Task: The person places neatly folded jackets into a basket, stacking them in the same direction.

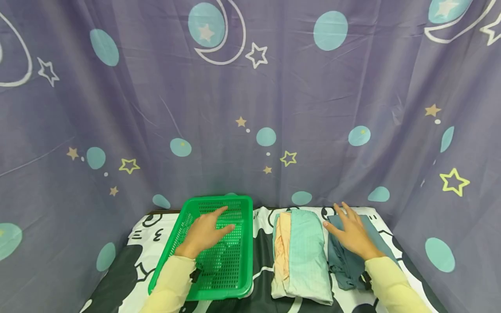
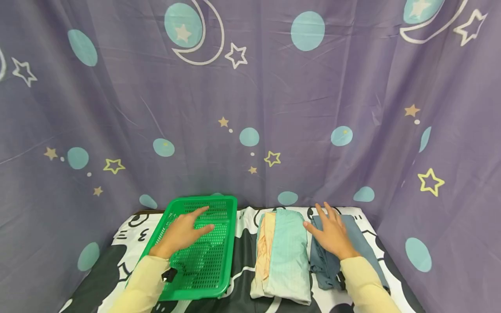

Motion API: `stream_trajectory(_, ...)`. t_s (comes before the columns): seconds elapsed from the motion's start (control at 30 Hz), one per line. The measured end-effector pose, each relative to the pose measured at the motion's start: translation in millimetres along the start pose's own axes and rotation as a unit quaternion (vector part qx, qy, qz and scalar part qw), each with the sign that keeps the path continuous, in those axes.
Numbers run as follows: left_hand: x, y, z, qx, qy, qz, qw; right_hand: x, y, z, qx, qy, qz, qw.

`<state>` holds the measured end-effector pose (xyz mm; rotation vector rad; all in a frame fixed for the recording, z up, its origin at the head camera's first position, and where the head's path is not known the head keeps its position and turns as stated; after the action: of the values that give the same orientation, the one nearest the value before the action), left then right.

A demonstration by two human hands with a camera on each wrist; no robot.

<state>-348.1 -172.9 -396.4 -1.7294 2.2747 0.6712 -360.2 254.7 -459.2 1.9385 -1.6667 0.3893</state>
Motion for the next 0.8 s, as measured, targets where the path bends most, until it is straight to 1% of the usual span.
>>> stream_trajectory(0.1, -10.7, -1.6, 2.8, -0.030, -0.053, -0.007, 0.9981, 3, -3.5, 6, -0.002, 0.046, 0.002, 0.9990)
stream_trajectory(0.17, -17.3, -3.1, 4.5, -0.050, -0.095, -0.015, 0.9940, 4, -5.6, 9, -0.006, 0.074, 0.001, 0.9973)
stream_trajectory(0.23, -23.3, -4.7, 7.9, -0.068, -0.140, -0.021, 0.9876, 5, -7.7, 13, -0.010, 0.101, 0.001, 0.9948)
stream_trajectory(0.3, -30.1, -5.0, 12.3, -0.086, -0.183, -0.022, 0.9792, 5, -9.8, 17, -0.011, 0.125, 0.006, 0.9921)
stream_trajectory(0.43, -44.5, -4.1, 22.8, -0.117, -0.260, -0.022, 0.9583, 3, -14.2, 24, -0.007, 0.168, 0.031, 0.9852)
stream_trajectory(0.5, -51.3, -3.1, 29.4, -0.131, -0.287, -0.020, 0.9488, 1, -16.4, 28, -0.007, 0.181, 0.044, 0.9824)
stream_trajectory(0.6, -60.8, -3.0, 39.5, -0.144, -0.325, -0.020, 0.9346, -3, -20.2, 34, -0.011, 0.198, 0.059, 0.9785)
stream_trajectory(0.67, -66.6, -3.9, 44.6, -0.151, -0.358, -0.022, 0.9211, -6, -22.3, 38, -0.014, 0.205, 0.065, 0.9766)
stream_trajectory(0.8, -79.1, -8.0, 53.9, -0.161, -0.431, -0.034, 0.8874, -8, -26.3, 47, -0.016, 0.224, 0.073, 0.9717)
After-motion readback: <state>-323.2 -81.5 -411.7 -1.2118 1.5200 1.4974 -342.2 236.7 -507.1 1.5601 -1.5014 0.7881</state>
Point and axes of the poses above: each hand's wrist, its own y-axis towards the middle knuckle, its own z-axis out of the palm, x = y × z, the point moved 7 cm from there along y, towards the middle knuckle
